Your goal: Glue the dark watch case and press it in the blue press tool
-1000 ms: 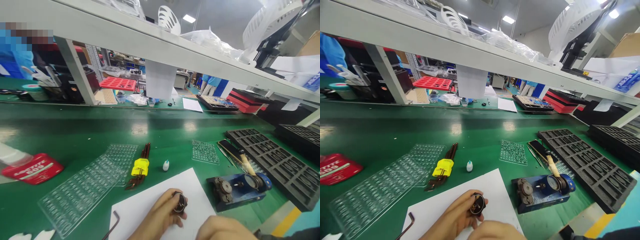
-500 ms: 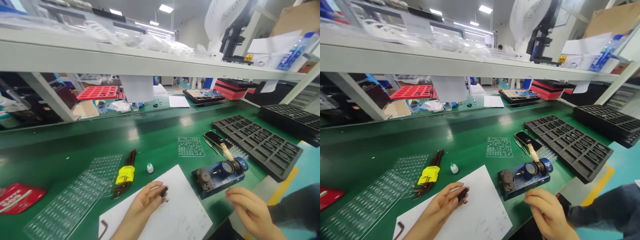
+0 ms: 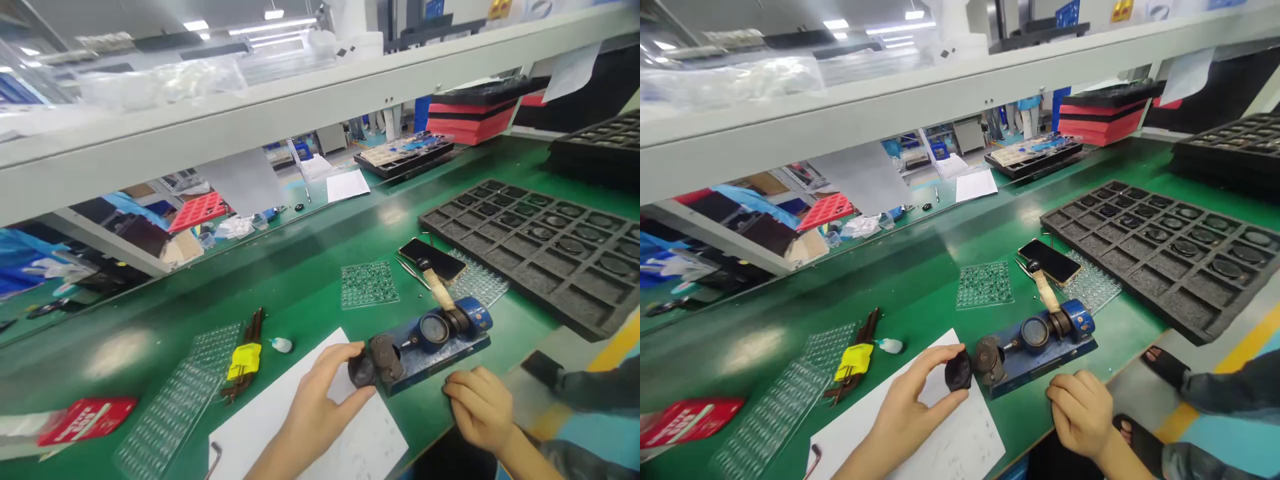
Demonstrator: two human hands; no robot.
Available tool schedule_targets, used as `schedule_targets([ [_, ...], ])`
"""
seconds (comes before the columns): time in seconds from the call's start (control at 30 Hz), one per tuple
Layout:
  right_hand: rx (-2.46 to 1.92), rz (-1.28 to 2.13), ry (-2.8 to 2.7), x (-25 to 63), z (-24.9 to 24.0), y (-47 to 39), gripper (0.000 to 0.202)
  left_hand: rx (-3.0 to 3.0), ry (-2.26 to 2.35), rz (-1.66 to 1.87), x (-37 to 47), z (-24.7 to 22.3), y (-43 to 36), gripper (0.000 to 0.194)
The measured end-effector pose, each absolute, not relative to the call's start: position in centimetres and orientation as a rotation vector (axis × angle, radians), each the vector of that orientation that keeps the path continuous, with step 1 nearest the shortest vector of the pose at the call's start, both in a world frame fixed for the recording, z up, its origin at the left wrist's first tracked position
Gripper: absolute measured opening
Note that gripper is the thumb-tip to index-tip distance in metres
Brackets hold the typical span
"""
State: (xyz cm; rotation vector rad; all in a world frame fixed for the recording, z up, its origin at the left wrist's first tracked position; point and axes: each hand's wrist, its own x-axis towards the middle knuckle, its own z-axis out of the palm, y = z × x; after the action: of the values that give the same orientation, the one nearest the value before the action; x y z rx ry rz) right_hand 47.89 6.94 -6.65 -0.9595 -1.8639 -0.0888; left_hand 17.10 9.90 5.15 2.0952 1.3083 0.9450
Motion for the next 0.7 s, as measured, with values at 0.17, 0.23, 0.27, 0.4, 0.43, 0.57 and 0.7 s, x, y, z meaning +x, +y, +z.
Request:
schedule_targets([
  [0.17,-0.932,-0.085,-1.816,47.8,-6.4,7.0,0.023,2.279,1.267,0.919,19.5,4.9,11.1,0.034],
  [0.23,-0.928,-0.084,-1.804,47.7,-6.2,7.0,0.022,2.340,1.253,0.919,20.0,5.0,11.3,0.028],
  [0.27,-0.926,-0.083,-1.802,47.8,-6.0,7.1,0.022,2.376,1.251,0.918,20.2,5.1,11.5,0.028],
  [0.4,-0.916,-0.087,-1.797,47.9,-5.6,7.3,0.023,2.523,1.222,0.891,20.9,5.4,11.9,0.027],
  [0.43,-0.918,-0.088,-1.792,47.9,-5.6,7.3,0.023,2.548,1.206,0.883,20.9,5.4,12.0,0.026],
  [0.57,-0.921,-0.089,-1.794,47.7,-5.5,7.4,0.023,2.601,1.169,0.877,20.8,5.1,12.1,0.025],
  [0.7,-0.920,0.060,-1.759,48.1,-3.9,7.1,0.025,2.611,1.151,0.912,20.5,4.4,11.9,0.023],
])
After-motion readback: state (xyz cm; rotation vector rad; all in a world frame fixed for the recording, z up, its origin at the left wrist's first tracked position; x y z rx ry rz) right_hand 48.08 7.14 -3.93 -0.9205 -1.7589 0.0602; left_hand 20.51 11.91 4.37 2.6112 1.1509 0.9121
